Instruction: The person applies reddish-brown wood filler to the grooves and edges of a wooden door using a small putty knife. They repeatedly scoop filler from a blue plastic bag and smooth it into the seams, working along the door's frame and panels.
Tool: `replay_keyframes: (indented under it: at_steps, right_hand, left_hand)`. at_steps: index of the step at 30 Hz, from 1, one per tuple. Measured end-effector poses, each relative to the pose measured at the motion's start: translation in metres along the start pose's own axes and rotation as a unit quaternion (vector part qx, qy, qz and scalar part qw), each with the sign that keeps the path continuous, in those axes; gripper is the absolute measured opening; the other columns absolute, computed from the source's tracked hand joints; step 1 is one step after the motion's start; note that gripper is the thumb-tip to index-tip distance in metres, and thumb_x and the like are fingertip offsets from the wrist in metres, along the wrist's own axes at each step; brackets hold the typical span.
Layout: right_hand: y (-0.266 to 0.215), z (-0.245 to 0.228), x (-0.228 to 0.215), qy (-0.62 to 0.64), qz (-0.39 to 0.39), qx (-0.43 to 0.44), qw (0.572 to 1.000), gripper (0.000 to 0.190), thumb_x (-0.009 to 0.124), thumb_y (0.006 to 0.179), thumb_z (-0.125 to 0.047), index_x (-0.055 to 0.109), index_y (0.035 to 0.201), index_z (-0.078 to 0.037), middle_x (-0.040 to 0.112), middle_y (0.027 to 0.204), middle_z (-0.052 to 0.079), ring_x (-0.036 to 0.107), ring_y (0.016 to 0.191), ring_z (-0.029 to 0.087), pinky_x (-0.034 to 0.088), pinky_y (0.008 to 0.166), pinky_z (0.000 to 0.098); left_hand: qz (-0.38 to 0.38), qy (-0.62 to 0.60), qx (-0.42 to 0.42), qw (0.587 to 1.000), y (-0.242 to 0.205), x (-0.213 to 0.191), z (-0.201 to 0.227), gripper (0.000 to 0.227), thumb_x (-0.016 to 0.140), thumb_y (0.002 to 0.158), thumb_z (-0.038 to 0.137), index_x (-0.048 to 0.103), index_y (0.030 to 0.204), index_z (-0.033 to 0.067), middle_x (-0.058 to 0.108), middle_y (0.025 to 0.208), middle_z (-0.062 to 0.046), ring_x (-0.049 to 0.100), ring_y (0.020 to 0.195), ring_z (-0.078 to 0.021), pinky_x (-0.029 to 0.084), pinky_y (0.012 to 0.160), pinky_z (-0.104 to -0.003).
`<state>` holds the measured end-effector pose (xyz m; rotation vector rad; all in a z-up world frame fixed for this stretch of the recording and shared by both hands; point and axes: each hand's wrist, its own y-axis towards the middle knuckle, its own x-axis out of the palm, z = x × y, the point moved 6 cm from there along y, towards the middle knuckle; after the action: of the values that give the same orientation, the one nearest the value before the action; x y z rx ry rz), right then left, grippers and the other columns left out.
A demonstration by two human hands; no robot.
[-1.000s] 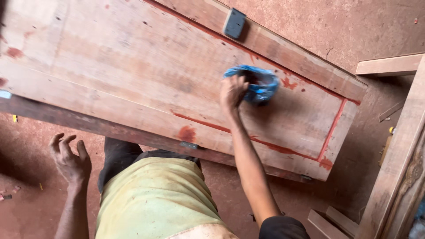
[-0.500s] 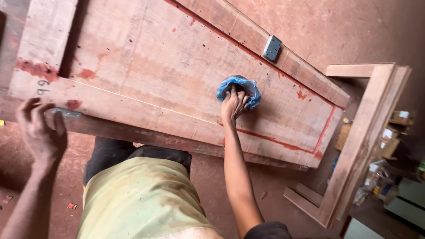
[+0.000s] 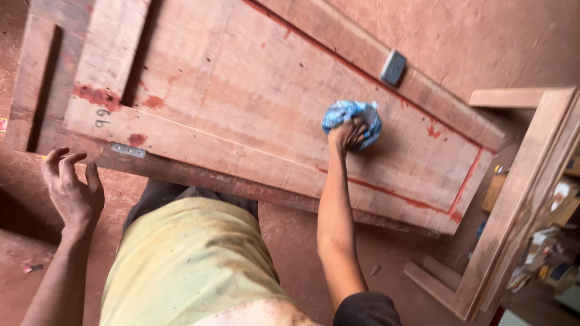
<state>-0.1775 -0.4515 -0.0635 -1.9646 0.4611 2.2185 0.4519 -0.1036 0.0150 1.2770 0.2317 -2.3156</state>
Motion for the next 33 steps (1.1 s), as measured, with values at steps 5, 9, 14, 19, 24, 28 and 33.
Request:
replay_keyframes:
  at_steps: [5,9,14,19,24,28,33]
  right_hand:
    - [0.003,0.003,-0.030,0.103,0.035,0.077,0.991,0.017,0.076,0.088,-0.025,0.077,0.093,-0.009,0.067,0.107,0.012,0.059,0.108,0.034,0.044,0.097,0.0473]
    - [-0.009,0.004,-0.069,0.166,0.112,0.004,0.980,0.016,0.083,0.071,-0.024,0.081,0.074,-0.008,0.070,0.091,0.014,0.063,0.091,0.035,0.050,0.082,0.0469]
    - [-0.097,0.069,-0.084,0.696,0.020,0.187,0.693,0.032,0.064,0.110,-0.023,0.079,0.119,0.004,0.047,0.075,-0.004,0.039,0.064,0.002,0.031,0.058,0.0168]
    - [-0.191,0.066,-0.046,0.704,-0.185,0.249,0.639,0.045,0.060,0.101,-0.021,0.062,0.143,-0.004,0.056,0.076,-0.005,0.045,0.057,0.002,0.035,0.045,0.0184]
    - [-0.208,0.062,-0.059,0.298,-0.169,0.009,0.939,0.061,0.060,0.094,-0.009,0.053,0.155,-0.014,0.072,0.093,0.011,0.066,0.072,0.025,0.048,0.059,0.0413]
    - [-0.183,0.067,-0.075,0.023,-0.189,-0.051,0.980,0.041,0.059,0.100,-0.009,0.068,0.135,-0.028,0.077,0.109,0.017,0.074,0.088,0.038,0.057,0.077,0.0530]
    - [-0.183,0.054,-0.065,0.194,-0.271,0.065,0.940,0.052,0.054,0.101,-0.005,0.053,0.151,-0.020,0.073,0.090,0.025,0.073,0.078,0.035,0.058,0.071,0.0485]
  left_hand:
    - [-0.017,0.035,0.007,0.999,0.004,0.020,0.030,0.013,0.069,0.105,0.003,0.061,0.115,-0.0001,0.051,0.142,-0.021,0.050,0.137,-0.0383,0.045,0.117,-0.047]
    - [-0.006,0.008,0.042,0.999,0.001,0.027,0.057,0.014,0.069,0.107,0.004,0.060,0.116,-0.0012,0.052,0.141,-0.020,0.050,0.136,-0.0368,0.045,0.115,-0.047]
    - [0.027,-0.022,0.062,0.997,0.009,0.034,0.062,0.006,0.060,0.110,-0.001,0.059,0.116,-0.0016,0.050,0.142,-0.020,0.051,0.136,-0.0327,0.046,0.118,-0.045]
    - [0.012,-0.036,0.079,0.996,0.038,0.052,0.046,0.010,0.057,0.108,0.000,0.058,0.118,0.0000,0.051,0.145,-0.020,0.052,0.139,-0.0342,0.048,0.118,-0.047]
    - [0.034,-0.027,0.171,0.984,0.099,0.059,0.042,0.013,0.055,0.110,0.001,0.057,0.123,0.0020,0.052,0.141,-0.018,0.054,0.134,-0.0275,0.053,0.112,-0.044]
    - [0.043,-0.061,0.164,0.984,0.144,0.042,0.037,0.014,0.055,0.113,0.003,0.056,0.126,0.0000,0.059,0.125,-0.021,0.061,0.112,-0.0251,0.056,0.091,-0.041]
    - [-0.010,-0.045,0.130,0.990,0.188,0.063,0.011,0.020,0.055,0.113,0.005,0.053,0.131,-0.0022,0.058,0.128,-0.023,0.061,0.114,-0.0267,0.056,0.094,-0.040]
